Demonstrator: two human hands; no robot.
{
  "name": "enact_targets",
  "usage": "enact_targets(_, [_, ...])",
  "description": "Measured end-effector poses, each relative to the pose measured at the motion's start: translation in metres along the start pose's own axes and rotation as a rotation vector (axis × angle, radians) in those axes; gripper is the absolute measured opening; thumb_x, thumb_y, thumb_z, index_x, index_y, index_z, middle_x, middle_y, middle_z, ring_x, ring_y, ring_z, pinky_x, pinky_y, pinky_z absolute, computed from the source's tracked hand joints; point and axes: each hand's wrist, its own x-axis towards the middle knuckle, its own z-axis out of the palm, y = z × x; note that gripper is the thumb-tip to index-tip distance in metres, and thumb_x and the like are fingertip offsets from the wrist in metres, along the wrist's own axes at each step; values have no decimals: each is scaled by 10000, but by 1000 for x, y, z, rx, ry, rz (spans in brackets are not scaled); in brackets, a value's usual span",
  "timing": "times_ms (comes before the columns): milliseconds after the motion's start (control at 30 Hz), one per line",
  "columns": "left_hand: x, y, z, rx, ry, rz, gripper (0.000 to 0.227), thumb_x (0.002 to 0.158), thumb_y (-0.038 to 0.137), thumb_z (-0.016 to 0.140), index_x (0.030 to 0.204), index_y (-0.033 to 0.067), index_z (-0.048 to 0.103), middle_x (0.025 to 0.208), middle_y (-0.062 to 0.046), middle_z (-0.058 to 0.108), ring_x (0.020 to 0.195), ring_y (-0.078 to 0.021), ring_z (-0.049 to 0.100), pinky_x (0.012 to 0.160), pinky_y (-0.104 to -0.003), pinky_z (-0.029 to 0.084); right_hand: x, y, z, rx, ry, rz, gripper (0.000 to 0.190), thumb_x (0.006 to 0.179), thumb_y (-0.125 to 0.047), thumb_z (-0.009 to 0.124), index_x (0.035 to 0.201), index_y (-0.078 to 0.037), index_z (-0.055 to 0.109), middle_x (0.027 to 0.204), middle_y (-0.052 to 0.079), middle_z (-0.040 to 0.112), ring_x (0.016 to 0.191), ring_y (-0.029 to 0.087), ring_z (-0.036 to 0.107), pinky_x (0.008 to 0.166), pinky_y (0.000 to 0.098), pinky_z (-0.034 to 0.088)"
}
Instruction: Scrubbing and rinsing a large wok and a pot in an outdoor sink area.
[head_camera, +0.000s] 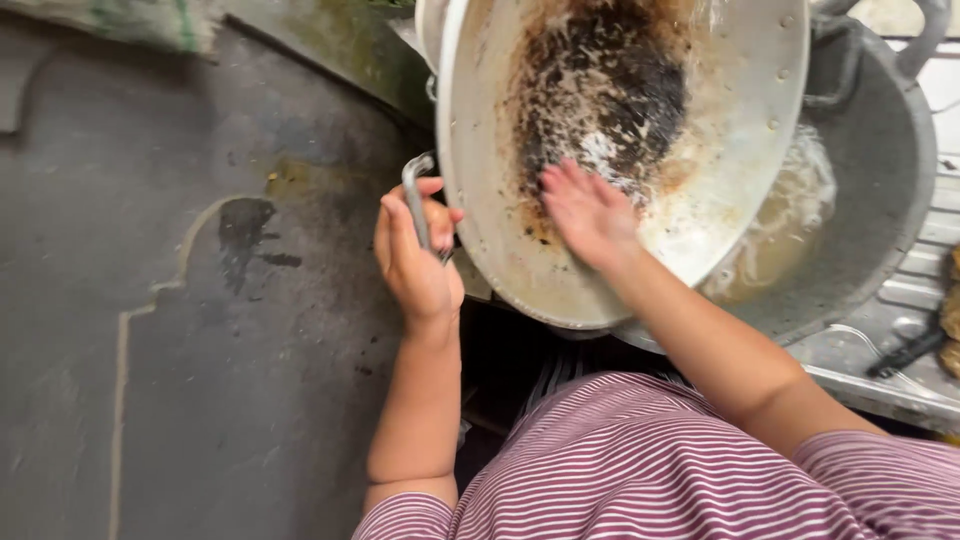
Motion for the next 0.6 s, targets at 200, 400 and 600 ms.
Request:
enact_targets(200, [35, -25, -20, 41, 52, -162, 442, 1096, 390, 456, 1013, 2, 652, 766, 19, 440, 727, -74, 488, 647, -191, 498, 30, 112, 157, -30, -210, 173, 470, 1011, -261, 589, 1437, -62, 595, 1460, 187, 604, 1363, 271, 600, 1195, 410, 484])
enact_targets(400, [42, -3, -1, -100, 158, -144, 417, 1025, 401, 559, 803, 57, 638, 496, -48, 449, 416, -136, 486, 436, -216, 438, -11, 169, 218, -1319, -458, -663, 479, 1108, -352, 366, 1424, -116, 637, 1468, 86, 603, 1417, 238, 529, 1203, 385, 442])
enact_targets(600, [59, -23, -37, -79, -12, -351, 494, 1047, 384, 548, 1241, -61, 642, 1016, -70, 620, 751, -126, 694, 663, -184, 609, -57, 152, 149, -2037, -959, -845, 695, 1113, -409, 390, 1638, 2, 192, 1712, 241, 115, 1590, 424, 137, 1284, 562, 183])
